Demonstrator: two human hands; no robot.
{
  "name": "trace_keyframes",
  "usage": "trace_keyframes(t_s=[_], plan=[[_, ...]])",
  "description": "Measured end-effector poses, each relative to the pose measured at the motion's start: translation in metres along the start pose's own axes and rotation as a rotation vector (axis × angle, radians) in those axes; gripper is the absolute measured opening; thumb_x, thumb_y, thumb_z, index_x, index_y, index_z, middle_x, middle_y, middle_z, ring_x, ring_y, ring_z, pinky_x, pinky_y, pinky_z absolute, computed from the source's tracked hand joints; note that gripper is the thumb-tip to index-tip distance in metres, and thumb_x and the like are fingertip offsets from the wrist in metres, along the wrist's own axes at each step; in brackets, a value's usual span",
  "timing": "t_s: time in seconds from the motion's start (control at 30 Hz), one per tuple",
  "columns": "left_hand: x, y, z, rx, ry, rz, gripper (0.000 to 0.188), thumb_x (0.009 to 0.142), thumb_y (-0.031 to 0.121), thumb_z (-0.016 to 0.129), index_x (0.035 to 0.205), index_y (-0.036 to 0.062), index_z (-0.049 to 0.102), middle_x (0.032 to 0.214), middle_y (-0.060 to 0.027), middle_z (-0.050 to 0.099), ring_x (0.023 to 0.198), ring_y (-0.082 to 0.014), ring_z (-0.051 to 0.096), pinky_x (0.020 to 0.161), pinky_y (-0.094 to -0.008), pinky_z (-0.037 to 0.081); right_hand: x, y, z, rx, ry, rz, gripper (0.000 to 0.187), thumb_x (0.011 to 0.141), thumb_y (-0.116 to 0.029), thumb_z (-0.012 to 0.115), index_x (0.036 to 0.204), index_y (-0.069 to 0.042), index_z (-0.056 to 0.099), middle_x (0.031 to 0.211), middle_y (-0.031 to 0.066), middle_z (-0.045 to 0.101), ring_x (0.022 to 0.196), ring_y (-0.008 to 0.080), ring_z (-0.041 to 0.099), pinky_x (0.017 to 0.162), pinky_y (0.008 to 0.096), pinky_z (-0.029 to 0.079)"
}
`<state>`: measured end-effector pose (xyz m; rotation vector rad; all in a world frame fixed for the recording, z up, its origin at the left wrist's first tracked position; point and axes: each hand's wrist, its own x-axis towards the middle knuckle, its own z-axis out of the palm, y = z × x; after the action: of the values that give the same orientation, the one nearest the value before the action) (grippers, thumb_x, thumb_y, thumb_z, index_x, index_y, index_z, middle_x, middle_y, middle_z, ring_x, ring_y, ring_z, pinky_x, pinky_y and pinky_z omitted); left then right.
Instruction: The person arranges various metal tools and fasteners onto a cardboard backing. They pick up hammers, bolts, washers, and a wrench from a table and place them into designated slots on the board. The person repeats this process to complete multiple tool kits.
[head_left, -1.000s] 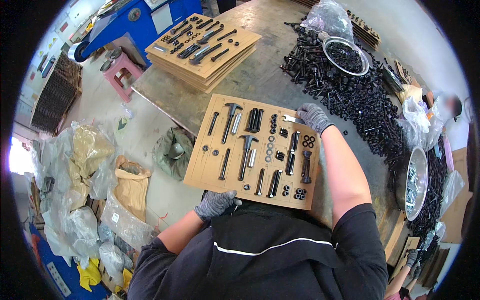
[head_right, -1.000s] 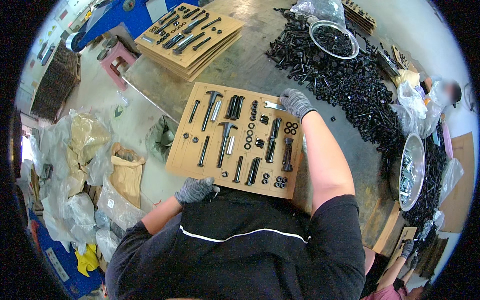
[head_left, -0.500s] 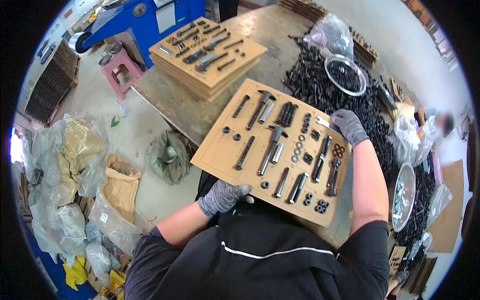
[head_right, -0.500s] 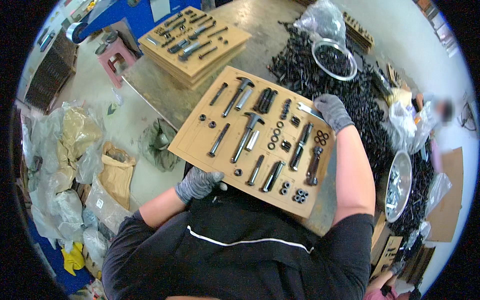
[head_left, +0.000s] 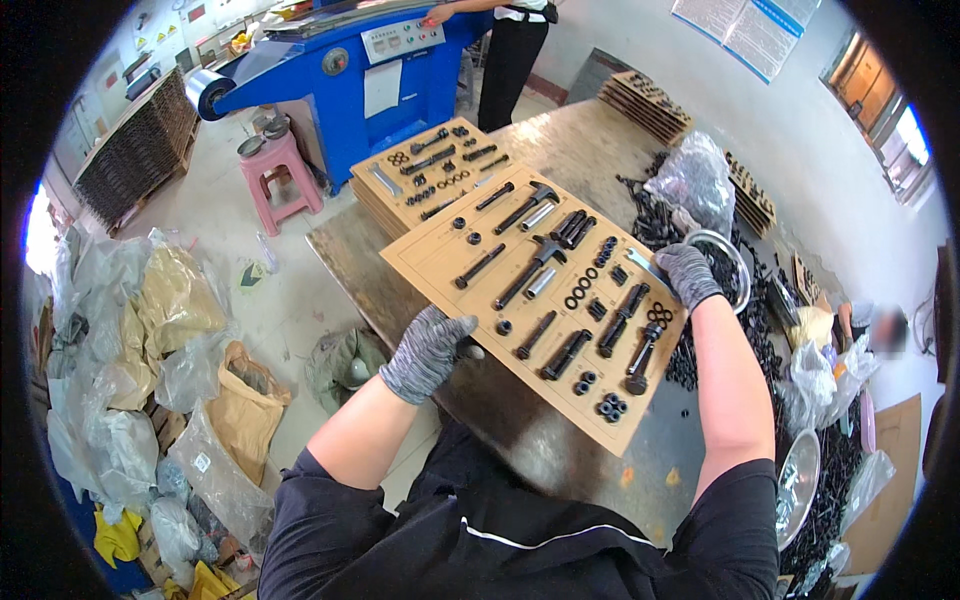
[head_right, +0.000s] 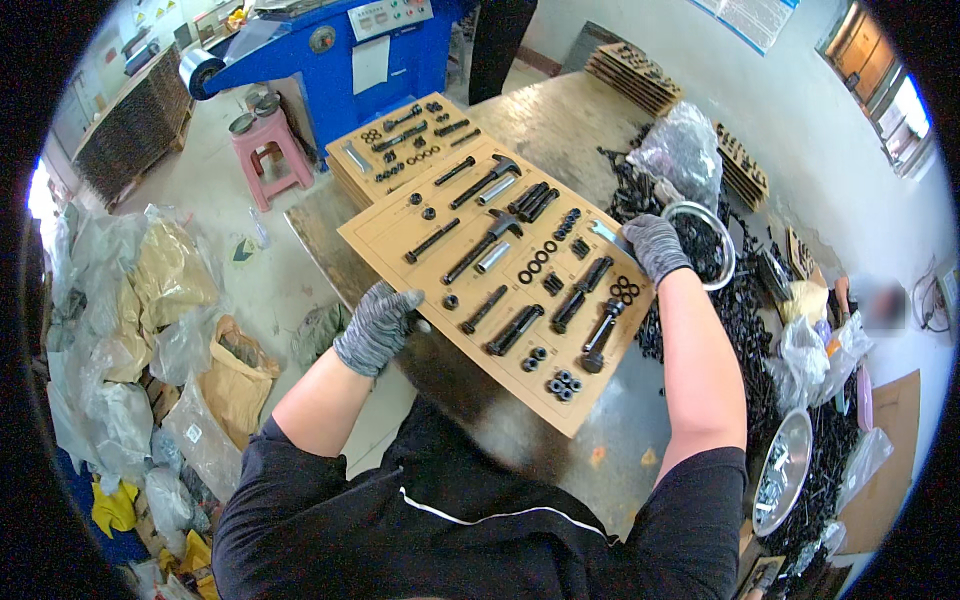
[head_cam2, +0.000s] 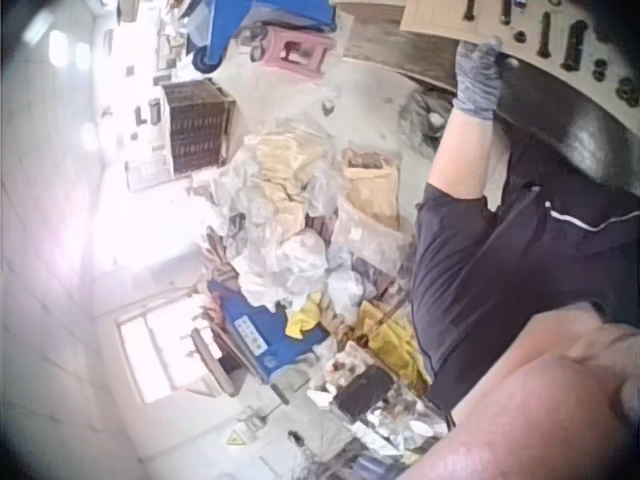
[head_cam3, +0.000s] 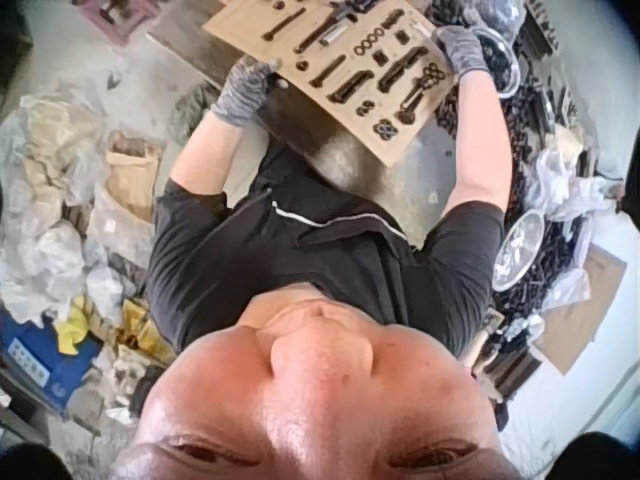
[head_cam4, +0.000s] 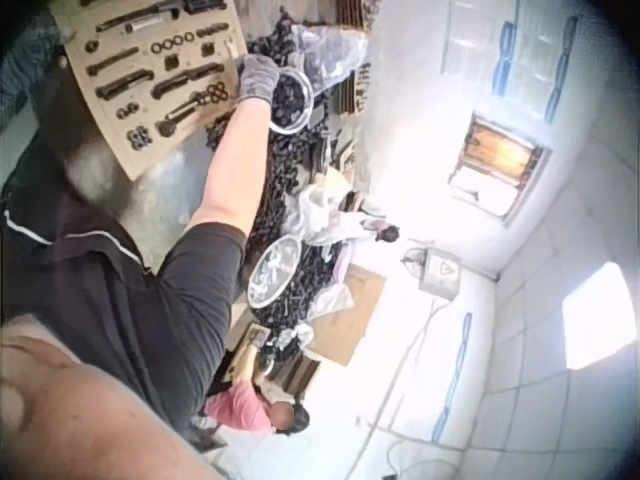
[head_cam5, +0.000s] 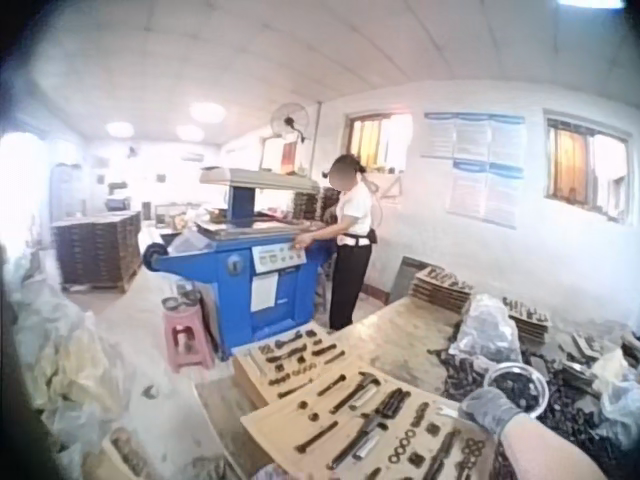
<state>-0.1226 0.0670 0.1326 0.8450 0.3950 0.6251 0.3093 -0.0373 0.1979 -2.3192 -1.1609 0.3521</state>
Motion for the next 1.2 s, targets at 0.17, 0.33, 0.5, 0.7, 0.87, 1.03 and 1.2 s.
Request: trace_keyframes(t_s=[0.17,0.33,0.5,0.7,0.87,1.03,1.2], plan=[[0.061,0.038,-0.050,0.116,0.125,0.139,0.045,0.088,0.026,0.067,0.124,0.0018,0.053,0.100,-0.0060,0.064,0.077,-0.0124,0.063,0.059,-0.0234,0.055,0.090,-0.028,0.043,-0.233,0.024,-0.067,0.022,0.089,-0.020,0.059,0.094,-0.004,0.071,0.080,0.0116,0.069,0.074,0.0233,0.065,0.072,0.0335,0.050],[0.123,0.066,-0.091,0.192,0.263,0.220,0.032,0.093,0.019,0.060,0.118,0.0002,0.056,0.095,-0.0060,0.064,0.074,-0.0111,0.061,0.057,-0.0231,0.053,0.162,-0.063,0.082,-0.430,-0.052,-0.038,0.024,0.089,-0.014,0.051,0.101,-0.010,0.071,0.104,0.0114,0.068,0.094,0.0264,0.066,0.083,0.0316,0.051],[0.162,0.089,-0.129,0.236,0.470,0.248,0.021,0.095,0.017,0.058,0.110,0.0021,0.060,0.083,-0.0021,0.063,0.057,-0.0069,0.054,0.049,-0.0190,0.047,0.158,-0.141,0.102,-0.765,-0.077,-0.205,0.023,0.087,-0.019,0.054,0.102,-0.015,0.072,0.103,0.0109,0.069,0.099,0.0285,0.065,0.086,0.0363,0.051],[0.196,0.082,-0.171,0.210,0.460,0.299,0.022,0.094,0.017,0.059,0.112,0.0040,0.060,0.086,-0.0023,0.064,0.058,-0.0066,0.055,0.049,-0.0184,0.046,0.217,-0.115,0.145,-0.876,-0.130,-0.284,0.024,0.086,-0.019,0.053,0.102,-0.016,0.072,0.106,0.0091,0.068,0.100,0.0270,0.065,0.084,0.0377,0.053],[0.195,0.075,-0.176,0.153,0.449,0.301,0.025,0.094,0.016,0.060,0.114,0.0020,0.060,0.089,-0.0043,0.065,0.059,-0.0080,0.056,0.049,-0.0195,0.046,0.219,-0.105,0.159,-0.805,-0.131,-0.230,0.022,0.085,-0.017,0.056,0.100,-0.015,0.072,0.106,0.0106,0.067,0.097,0.0278,0.065,0.083,0.0381,0.052],[0.199,0.070,-0.168,0.275,0.569,0.256,0.021,0.090,0.015,0.066,0.106,0.0031,0.058,0.080,-0.0018,0.060,0.059,-0.0083,0.054,0.047,-0.0200,0.043,0.192,-0.063,0.147,-0.569,0.024,-0.524,0.022,0.088,-0.019,0.056,0.100,-0.006,0.069,0.097,0.0172,0.067,0.092,0.0369,0.064,0.084,0.0406,0.051],[0.159,0.073,-0.210,0.304,0.561,0.347,0.026,0.092,0.019,0.065,0.111,0.0049,0.057,0.079,-0.0010,0.059,0.064,-0.0088,0.054,0.051,-0.0190,0.041,0.040,-0.077,0.119,0.350,0.250,-0.222,0.021,0.090,-0.016,0.057,0.101,0.001,0.063,0.107,0.0196,0.063,0.099,0.0340,0.060,0.087,0.0414,0.048]])
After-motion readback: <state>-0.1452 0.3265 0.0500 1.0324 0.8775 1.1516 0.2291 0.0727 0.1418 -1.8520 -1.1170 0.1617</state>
